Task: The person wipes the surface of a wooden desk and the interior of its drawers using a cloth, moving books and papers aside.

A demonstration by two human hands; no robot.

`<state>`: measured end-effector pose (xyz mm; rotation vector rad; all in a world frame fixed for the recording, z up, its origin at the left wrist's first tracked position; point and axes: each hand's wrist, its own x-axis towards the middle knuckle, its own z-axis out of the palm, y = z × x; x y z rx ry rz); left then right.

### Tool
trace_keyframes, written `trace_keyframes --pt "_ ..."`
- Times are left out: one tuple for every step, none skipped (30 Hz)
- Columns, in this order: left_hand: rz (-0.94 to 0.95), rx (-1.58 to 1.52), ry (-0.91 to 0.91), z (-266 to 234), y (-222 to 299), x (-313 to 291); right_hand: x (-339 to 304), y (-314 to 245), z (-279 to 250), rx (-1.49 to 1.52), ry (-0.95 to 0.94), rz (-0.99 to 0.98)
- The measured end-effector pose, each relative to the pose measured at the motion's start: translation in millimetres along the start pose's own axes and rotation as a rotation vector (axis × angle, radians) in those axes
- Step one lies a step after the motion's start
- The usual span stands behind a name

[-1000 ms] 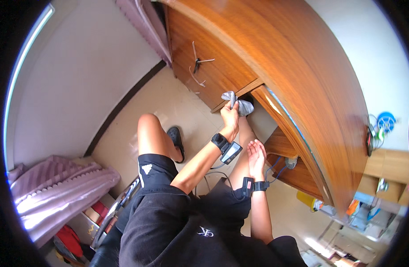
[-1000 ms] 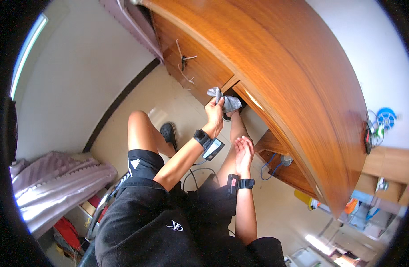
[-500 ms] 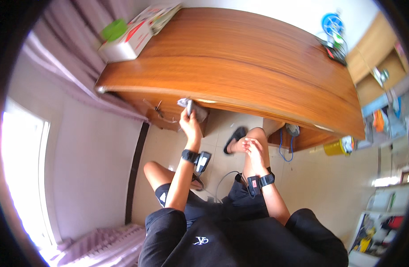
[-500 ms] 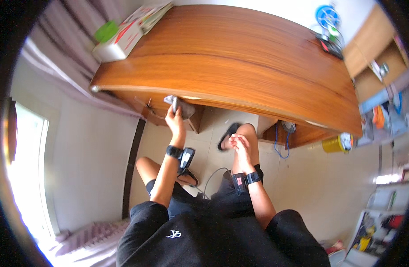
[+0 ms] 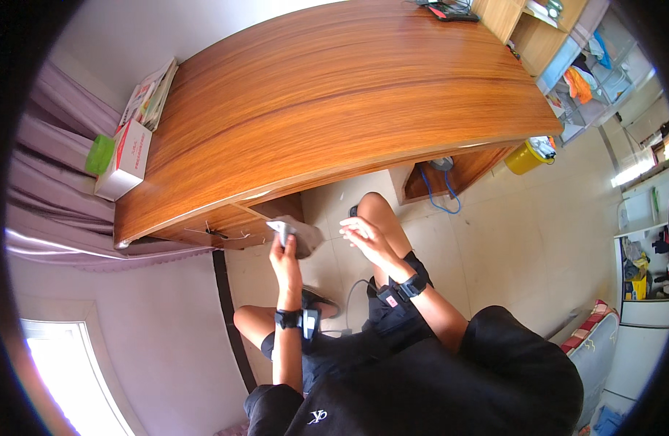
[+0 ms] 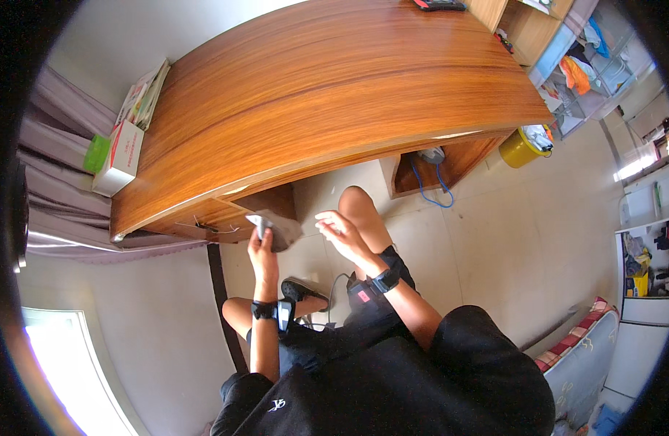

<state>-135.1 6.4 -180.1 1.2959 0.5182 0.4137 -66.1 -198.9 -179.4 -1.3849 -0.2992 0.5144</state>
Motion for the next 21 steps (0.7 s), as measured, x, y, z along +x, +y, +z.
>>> trace_keyframes --pt "-0.054 0.02 -0.074 8 8 -16 -5 -3 7 -0.065 -0.03 -0.001" --pt "-0.1 0.025 -0.152 19 16 -27 -6 -11 11 -0.145 -0.06 -0.011" --pt "-0.159 -0.017 -0.179 25 20 -33 -5 -17 17 -0.11 -0.11 -0.024" --pt "-0.183 -0.027 -0.205 29 25 -36 -3 -23 22 -0.069 -0.167 -0.01" --pt "-0.173 0.056 -0.213 28 32 -40 -3 -20 30 -0.042 -0.163 0.005" --pt "-0.155 0.117 -0.231 32 40 -40 -1 -20 30 -0.039 -0.153 0.012" --pt "-0.171 0.154 -0.263 33 51 -41 -1 -21 29 -0.033 -0.157 0.004" --pt "-0.181 0.206 -0.286 28 64 -40 2 -24 34 -0.012 -0.17 -0.008" --pt "-0.165 0.217 -0.305 21 72 -36 5 -36 39 0.051 -0.198 0.032" --pt "-0.187 0.256 -0.366 11 74 -30 12 -39 41 0.077 -0.225 0.074" --pt "-0.195 0.349 -0.437 -5 81 -24 17 -43 47 0.094 -0.277 0.094" --pt "-0.162 0.458 -0.479 -1 106 -23 23 -50 46 0.097 -0.321 0.121" --pt "-0.165 0.44 -0.546 -5 111 -17 31 -55 43 -0.017 -0.37 0.115" --pt "-0.164 0.425 -0.607 -9 122 -14 38 -65 43 -0.128 -0.423 0.103" --pt "-0.232 0.394 -0.643 -9 133 -10 42 -67 43 -0.141 -0.455 0.171" --pt "-0.295 0.363 -0.681 -8 144 -5 47 -74 40 -0.17 -0.463 0.166" --pt "-0.277 0.444 -0.753 -10 159 3 52 -92 47 -0.184 -0.467 0.156" --pt "-0.242 0.415 -0.799 -9 173 7 56 -109 51 -0.199 -0.47 0.143" --pt "-0.247 0.411 -0.801 -3 191 10 57 -122 50 -0.213 -0.492 0.177" --pt "-0.247 0.413 -0.806 4 216 14 62 -151 55 -0.235 -0.463 0.207" --pt "-0.245 0.444 -0.786 2 230 17 69 -187 64 -0.249 -0.449 0.222"
